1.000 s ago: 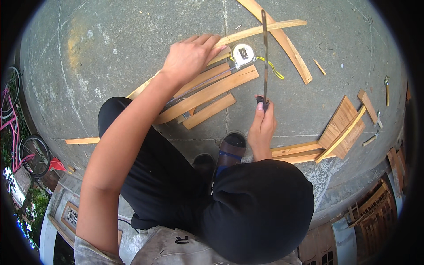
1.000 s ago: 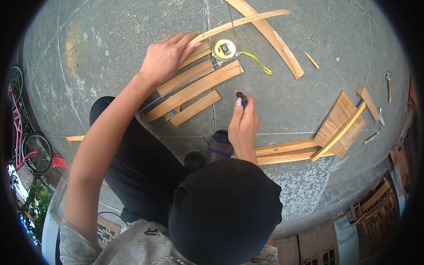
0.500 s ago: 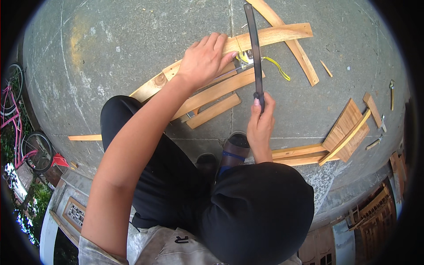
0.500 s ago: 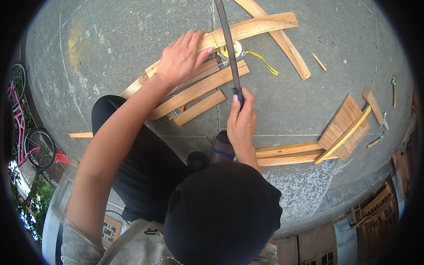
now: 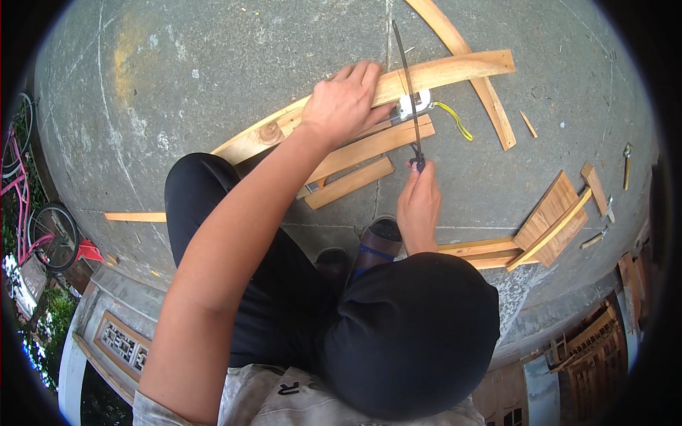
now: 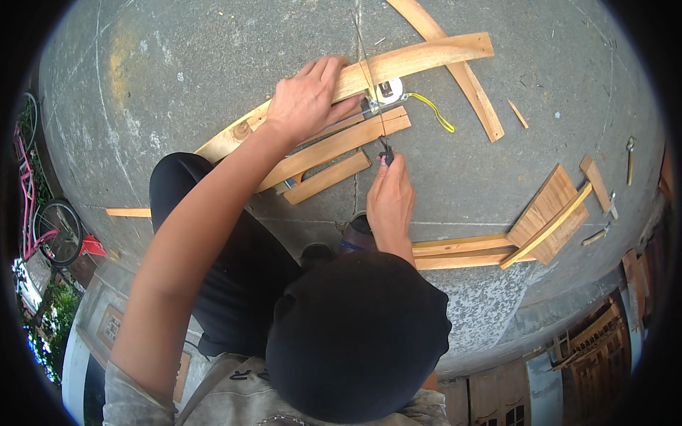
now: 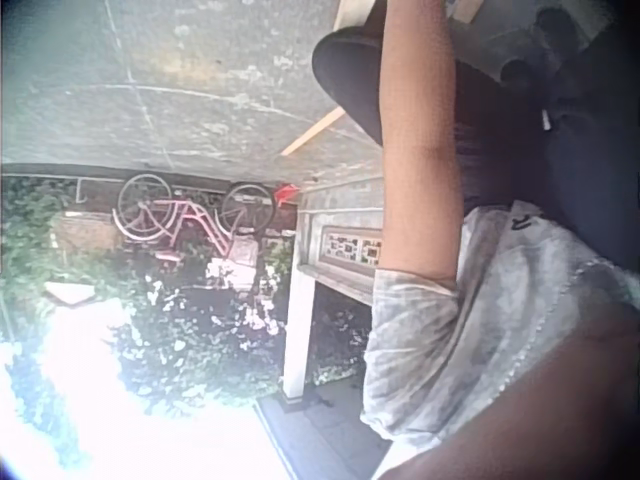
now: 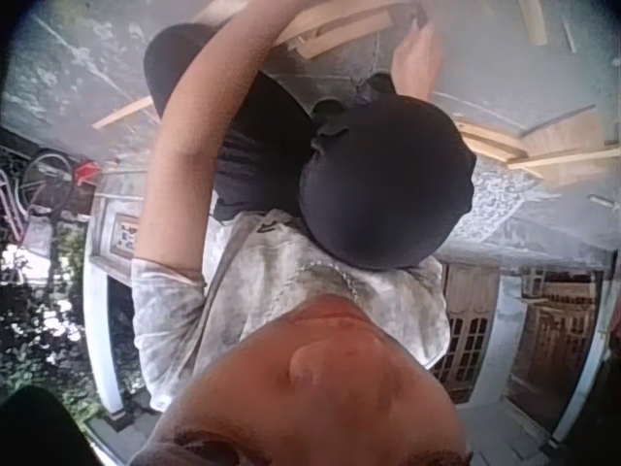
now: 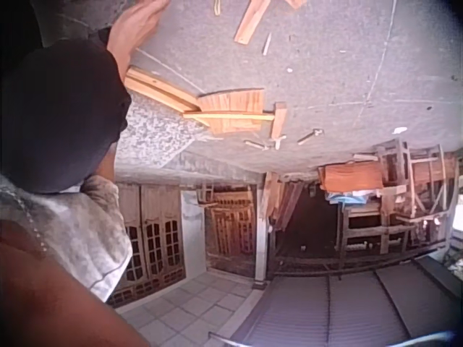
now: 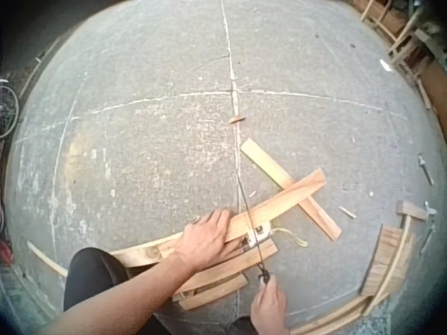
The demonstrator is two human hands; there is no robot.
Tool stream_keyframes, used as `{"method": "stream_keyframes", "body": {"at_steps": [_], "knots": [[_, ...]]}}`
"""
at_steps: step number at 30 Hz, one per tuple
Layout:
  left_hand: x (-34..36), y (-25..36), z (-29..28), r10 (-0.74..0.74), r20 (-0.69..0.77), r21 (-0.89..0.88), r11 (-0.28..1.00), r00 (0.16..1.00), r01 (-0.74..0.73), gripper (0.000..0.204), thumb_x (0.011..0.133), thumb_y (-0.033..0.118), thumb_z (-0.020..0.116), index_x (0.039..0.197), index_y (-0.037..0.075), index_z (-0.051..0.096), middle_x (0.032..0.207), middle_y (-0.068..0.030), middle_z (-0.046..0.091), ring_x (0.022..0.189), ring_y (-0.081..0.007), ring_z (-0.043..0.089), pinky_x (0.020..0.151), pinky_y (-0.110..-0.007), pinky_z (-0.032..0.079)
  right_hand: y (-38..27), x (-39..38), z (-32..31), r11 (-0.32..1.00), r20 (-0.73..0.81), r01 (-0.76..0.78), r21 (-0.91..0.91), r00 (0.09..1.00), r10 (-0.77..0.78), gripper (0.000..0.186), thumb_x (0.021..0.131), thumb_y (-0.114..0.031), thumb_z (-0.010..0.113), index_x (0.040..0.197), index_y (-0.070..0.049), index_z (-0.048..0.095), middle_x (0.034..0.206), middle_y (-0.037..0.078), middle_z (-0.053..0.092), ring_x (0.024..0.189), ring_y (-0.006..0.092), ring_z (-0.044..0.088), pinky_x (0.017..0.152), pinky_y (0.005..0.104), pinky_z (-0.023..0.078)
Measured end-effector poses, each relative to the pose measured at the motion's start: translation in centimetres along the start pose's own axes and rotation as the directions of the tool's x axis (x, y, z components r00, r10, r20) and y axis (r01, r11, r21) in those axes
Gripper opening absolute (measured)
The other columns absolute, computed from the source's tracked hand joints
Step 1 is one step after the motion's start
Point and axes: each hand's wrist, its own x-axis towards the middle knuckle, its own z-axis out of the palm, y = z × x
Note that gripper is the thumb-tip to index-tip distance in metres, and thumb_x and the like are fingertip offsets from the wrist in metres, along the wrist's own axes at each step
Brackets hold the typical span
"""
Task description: The recorder measures a curved piece of wood with a tape measure and then saws it with a hand saw.
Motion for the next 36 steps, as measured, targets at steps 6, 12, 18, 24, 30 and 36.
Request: {"method": "stream_keyframes", "body": {"at_steps": [6,12,18,24,30,36], "knots": [[-0.2,-0.2,0.8,0.016,-0.127,-0.007,1.000,0.992,-0.017,0.062,0.094,0.051,0.068,0.133,0.005,0.052,0.119,-0.0091,0.067,0.105,-0.0260,0.072,0.075,-0.040,0.063,-0.3,-2.9,-0.6,0.983,0.075,-0.150,-0.107,0.984,0.159,0.019,0.108,-0.012,0.048,0.119,0.001,0.054,0.104,0.027,0.070,0.098,0.0515,0.065,0.078,0.0539,0.050],[-0.2,-0.3,0.4,-0.047,0.058,0.008,0.999,0.997,0.046,0.056,0.092,0.048,0.071,0.128,0.008,0.053,0.112,-0.0072,0.069,0.103,-0.0245,0.073,0.071,-0.038,0.063,-0.1,-2.6,-2.2,0.971,0.026,-0.157,-0.178,0.986,0.164,0.017,0.107,-0.011,0.050,0.120,-0.001,0.054,0.103,0.027,0.070,0.097,0.0498,0.067,0.077,0.0536,0.050],[0.0,0.0,0.3,-0.047,0.050,0.019,0.999,0.998,0.046,0.049,0.092,0.047,0.071,0.120,0.011,0.053,0.106,-0.0061,0.066,0.097,-0.0223,0.073,0.068,-0.039,0.063,0.0,-2.8,-4.1,0.955,0.088,-0.142,-0.262,0.981,0.170,0.018,0.102,-0.006,0.054,0.120,-0.003,0.054,0.102,0.026,0.068,0.092,0.0499,0.067,0.072,0.0549,0.051],[-0.1,-0.2,0.3,-0.040,0.052,0.014,0.999,0.998,0.039,0.049,0.092,0.046,0.070,0.119,0.009,0.053,0.106,-0.0059,0.064,0.096,-0.0230,0.073,0.067,-0.039,0.063,-0.1,-2.8,-5.1,0.926,0.131,-0.204,-0.317,0.958,0.256,0.020,0.102,-0.007,0.054,0.122,-0.004,0.052,0.104,0.026,0.069,0.091,0.0501,0.068,0.071,0.0541,0.053],[0.1,0.1,0.2,-0.047,0.070,-0.010,0.999,0.996,0.047,0.050,0.092,0.045,0.070,0.120,0.007,0.052,0.108,-0.0077,0.063,0.098,-0.0245,0.072,0.068,-0.038,0.063,-2.6,0.3,-4.0,0.897,0.225,-0.228,-0.380,0.917,0.329,0.017,0.103,-0.011,0.055,0.117,-0.004,0.048,0.102,0.028,0.068,0.091,0.0510,0.067,0.070,0.0561,0.052],[0.0,0.0,0.4,-0.008,0.017,0.007,1.000,1.000,0.008,0.053,0.091,0.045,0.070,0.122,0.007,0.052,0.112,-0.0082,0.062,0.100,-0.0253,0.072,0.068,-0.037,0.063,-2.6,0.0,-6.7,0.910,0.264,-0.177,-0.376,0.921,0.288,0.014,0.105,-0.014,0.054,0.113,-0.006,0.046,0.100,0.028,0.067,0.090,0.0512,0.067,0.074,0.0577,0.051]]}}
